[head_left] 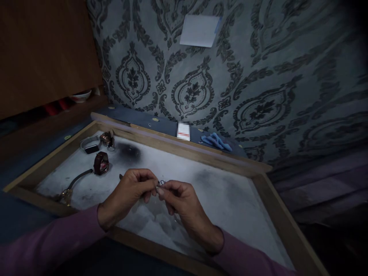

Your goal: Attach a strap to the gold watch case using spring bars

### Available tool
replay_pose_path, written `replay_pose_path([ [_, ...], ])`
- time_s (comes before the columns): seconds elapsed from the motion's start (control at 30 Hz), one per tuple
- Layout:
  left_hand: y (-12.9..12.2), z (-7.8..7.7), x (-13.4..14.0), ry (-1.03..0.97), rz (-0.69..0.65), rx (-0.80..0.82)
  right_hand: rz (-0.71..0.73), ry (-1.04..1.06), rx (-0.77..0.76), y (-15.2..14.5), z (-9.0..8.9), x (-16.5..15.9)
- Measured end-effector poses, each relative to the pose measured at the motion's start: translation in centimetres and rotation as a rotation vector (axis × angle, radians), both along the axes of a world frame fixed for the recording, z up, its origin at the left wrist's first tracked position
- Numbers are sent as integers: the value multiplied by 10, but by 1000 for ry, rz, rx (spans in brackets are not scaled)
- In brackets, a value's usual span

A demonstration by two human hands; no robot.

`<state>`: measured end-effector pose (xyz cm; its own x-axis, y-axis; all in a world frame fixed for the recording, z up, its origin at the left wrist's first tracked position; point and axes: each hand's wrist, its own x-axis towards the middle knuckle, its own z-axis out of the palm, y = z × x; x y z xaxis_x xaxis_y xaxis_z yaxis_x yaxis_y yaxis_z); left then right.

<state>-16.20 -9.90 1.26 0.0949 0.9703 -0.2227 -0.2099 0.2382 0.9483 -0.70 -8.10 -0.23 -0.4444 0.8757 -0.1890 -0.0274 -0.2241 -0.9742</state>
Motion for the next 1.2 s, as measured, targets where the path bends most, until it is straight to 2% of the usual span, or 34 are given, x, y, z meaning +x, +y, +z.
replay_pose_path([
  [0.43, 0, 0, -1, 25, -56, 37, -14, -16, 35, 1, 2, 2],
  [0.8, 2, 0, -2, 29, -104, 61, 46, 53, 2, 4, -1, 4],
  [1.2, 2, -2, -4, -101, -150, 2, 50, 3, 54, 5, 4, 6],
])
